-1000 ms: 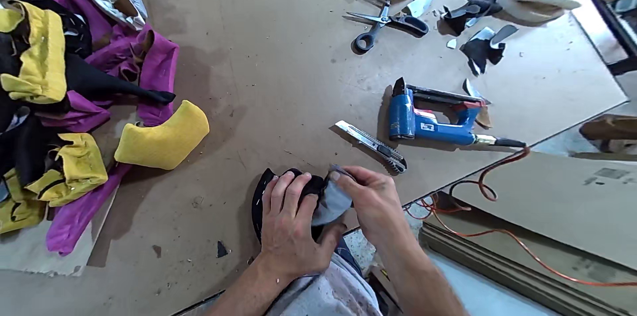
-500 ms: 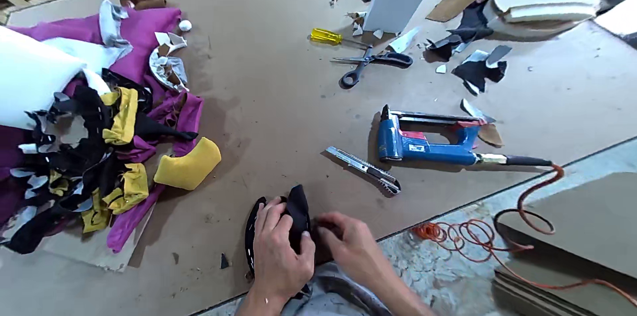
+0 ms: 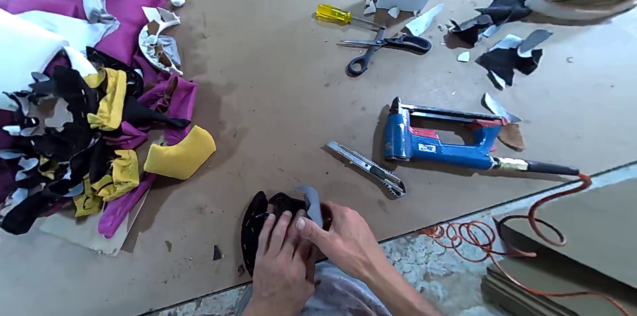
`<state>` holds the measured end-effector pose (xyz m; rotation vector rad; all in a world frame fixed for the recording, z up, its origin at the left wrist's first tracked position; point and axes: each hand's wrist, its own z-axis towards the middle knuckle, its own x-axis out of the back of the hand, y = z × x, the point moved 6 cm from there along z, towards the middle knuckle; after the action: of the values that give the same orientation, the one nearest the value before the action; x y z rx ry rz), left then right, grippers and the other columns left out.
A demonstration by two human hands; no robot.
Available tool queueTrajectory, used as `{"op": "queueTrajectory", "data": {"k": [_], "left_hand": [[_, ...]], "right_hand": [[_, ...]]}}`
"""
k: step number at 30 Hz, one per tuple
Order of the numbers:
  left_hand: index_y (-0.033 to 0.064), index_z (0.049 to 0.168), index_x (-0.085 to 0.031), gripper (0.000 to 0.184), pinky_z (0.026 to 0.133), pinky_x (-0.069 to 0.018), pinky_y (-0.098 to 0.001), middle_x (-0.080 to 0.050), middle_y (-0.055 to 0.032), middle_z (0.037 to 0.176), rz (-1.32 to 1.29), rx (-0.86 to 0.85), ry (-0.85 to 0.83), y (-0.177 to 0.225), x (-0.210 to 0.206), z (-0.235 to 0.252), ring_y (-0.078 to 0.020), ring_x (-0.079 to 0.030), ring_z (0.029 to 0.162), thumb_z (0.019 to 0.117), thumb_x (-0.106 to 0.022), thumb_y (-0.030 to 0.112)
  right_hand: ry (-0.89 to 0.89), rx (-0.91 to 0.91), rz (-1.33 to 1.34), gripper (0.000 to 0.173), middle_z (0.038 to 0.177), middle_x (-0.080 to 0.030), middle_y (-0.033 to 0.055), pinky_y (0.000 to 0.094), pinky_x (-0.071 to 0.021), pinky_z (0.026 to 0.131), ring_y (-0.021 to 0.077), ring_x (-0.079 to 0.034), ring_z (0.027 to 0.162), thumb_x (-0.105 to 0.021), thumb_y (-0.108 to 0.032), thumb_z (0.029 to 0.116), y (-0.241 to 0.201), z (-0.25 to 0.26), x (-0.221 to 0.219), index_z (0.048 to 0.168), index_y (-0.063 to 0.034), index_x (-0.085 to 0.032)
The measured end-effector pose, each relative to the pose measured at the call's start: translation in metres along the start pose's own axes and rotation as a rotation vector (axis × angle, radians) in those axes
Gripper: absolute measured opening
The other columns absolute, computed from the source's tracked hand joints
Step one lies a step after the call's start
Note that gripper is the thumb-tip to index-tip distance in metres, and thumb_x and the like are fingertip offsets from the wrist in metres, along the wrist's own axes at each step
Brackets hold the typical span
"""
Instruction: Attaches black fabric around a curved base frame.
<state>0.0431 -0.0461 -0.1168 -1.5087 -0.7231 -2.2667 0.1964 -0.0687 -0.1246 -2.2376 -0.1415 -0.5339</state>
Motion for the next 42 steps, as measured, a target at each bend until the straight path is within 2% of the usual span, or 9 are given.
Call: {"op": "queueTrajectory", "data": {"k": [3, 8, 12, 17, 20, 26, 31, 36, 42], "left_hand": [[0.0187, 0.098, -0.079, 0.021, 0.113, -0.0418, -0.0456, -0.074, 0.0018, 0.123, 0.043, -0.050, 0.057, 0.003, -0.006, -0.006, -0.0207, -0.063, 0.126, 0.0962, -0.060, 0.027], [0.0206, 0.105, -0.077, 0.021, 0.108, -0.0438, -0.0431, -0.068, 0.0064, 0.136, 0.005, -0.043, 0.025, 0.001, -0.007, -0.005, -0.0187, -0.060, 0.126, 0.0956, -0.059, 0.019], [0.0183, 0.107, -0.077, 0.021, 0.107, -0.0450, -0.0419, -0.069, 0.0063, 0.133, -0.040, -0.023, 0.017, -0.002, -0.008, 0.000, -0.0183, -0.061, 0.124, 0.0960, -0.058, 0.018], [0.0181, 0.093, -0.075, 0.015, 0.109, -0.0456, -0.0441, -0.074, 0.0037, 0.120, -0.113, 0.009, 0.038, -0.006, -0.008, 0.004, -0.0204, -0.064, 0.120, 0.0950, -0.060, 0.019], [0.0168, 0.090, -0.075, 0.014, 0.114, -0.0437, -0.0462, -0.075, 0.0029, 0.117, -0.218, 0.049, 0.071, -0.010, -0.010, 0.002, -0.0211, -0.064, 0.121, 0.0960, -0.064, 0.022], [0.0151, 0.073, -0.059, 0.019, 0.101, -0.0530, -0.0312, -0.075, -0.0024, 0.101, -0.287, 0.137, 0.117, -0.018, -0.007, 0.002, -0.0211, -0.068, 0.111, 0.0828, -0.073, 0.024], [0.0139, 0.100, -0.061, 0.028, 0.101, -0.0529, -0.0294, -0.065, -0.0062, 0.108, -0.321, 0.188, 0.191, -0.021, -0.005, 0.000, -0.0199, -0.063, 0.114, 0.0865, -0.074, 0.034], [0.0269, 0.131, -0.066, 0.041, 0.099, -0.0535, -0.0350, -0.064, -0.0093, 0.127, -0.310, 0.129, 0.120, -0.020, -0.005, 0.001, -0.0239, -0.061, 0.121, 0.0900, -0.065, 0.032], [0.0281, 0.125, -0.072, 0.042, 0.101, -0.0537, -0.0414, -0.067, -0.0092, 0.128, -0.237, 0.053, -0.011, -0.015, -0.007, 0.002, -0.0301, -0.061, 0.124, 0.0908, -0.055, 0.013]], "right_hand": [[0.116, -0.093, -0.091, 0.055, 0.067, -0.062, -0.0010, 0.0456, -0.0515, 0.063, 0.0170, -0.064, 0.067, -0.064, -0.070, 0.0820, -0.006, 0.010, 0.001, 0.078, -0.0153, -0.069], [0.174, -0.071, 0.049, 0.016, 0.070, -0.070, -0.0077, 0.0370, -0.0536, 0.061, 0.0061, -0.065, 0.065, -0.066, -0.027, 0.0882, 0.013, 0.015, 0.003, 0.082, -0.0212, -0.079], [0.314, 0.211, 0.078, 0.016, 0.078, -0.075, -0.0087, 0.0235, -0.0590, 0.063, -0.0007, -0.070, 0.071, -0.066, -0.017, 0.0849, 0.014, 0.009, 0.004, 0.088, -0.0185, -0.081], [0.473, 0.755, -0.228, 0.016, 0.090, -0.076, 0.0034, 0.0220, -0.0600, 0.076, 0.0089, -0.072, 0.086, -0.063, -0.012, 0.0909, 0.004, -0.013, -0.003, 0.096, -0.0110, -0.078], [0.502, 0.825, -0.280, 0.015, 0.091, -0.074, 0.0047, 0.0212, -0.0579, 0.077, 0.0112, -0.070, 0.086, -0.063, -0.012, 0.0935, 0.004, -0.021, -0.008, 0.099, -0.0114, -0.077], [0.528, 0.856, -0.333, 0.016, 0.093, -0.073, 0.0051, 0.0230, -0.0574, 0.077, 0.0141, -0.068, 0.088, -0.061, -0.010, 0.0936, 0.006, -0.031, -0.023, 0.099, -0.0109, -0.076], [0.592, 0.793, -0.406, 0.015, 0.092, -0.070, 0.0056, 0.0238, -0.0563, 0.077, 0.0154, -0.066, 0.087, -0.063, -0.011, 0.0945, 0.004, -0.038, -0.032, 0.100, -0.0103, -0.077], [0.613, 0.707, -0.465, 0.016, 0.100, -0.072, 0.0082, 0.0288, -0.0580, 0.083, 0.0195, -0.068, 0.098, -0.062, -0.016, 0.0964, 0.008, -0.048, -0.044, 0.094, -0.0126, -0.077], [0.515, 0.611, -0.593, 0.039, 0.107, -0.071, 0.0071, 0.0355, -0.0531, 0.080, 0.0219, -0.064, 0.102, -0.046, -0.039, 0.1010, 0.007, -0.059, -0.053, 0.101, -0.0197, -0.079]]}}
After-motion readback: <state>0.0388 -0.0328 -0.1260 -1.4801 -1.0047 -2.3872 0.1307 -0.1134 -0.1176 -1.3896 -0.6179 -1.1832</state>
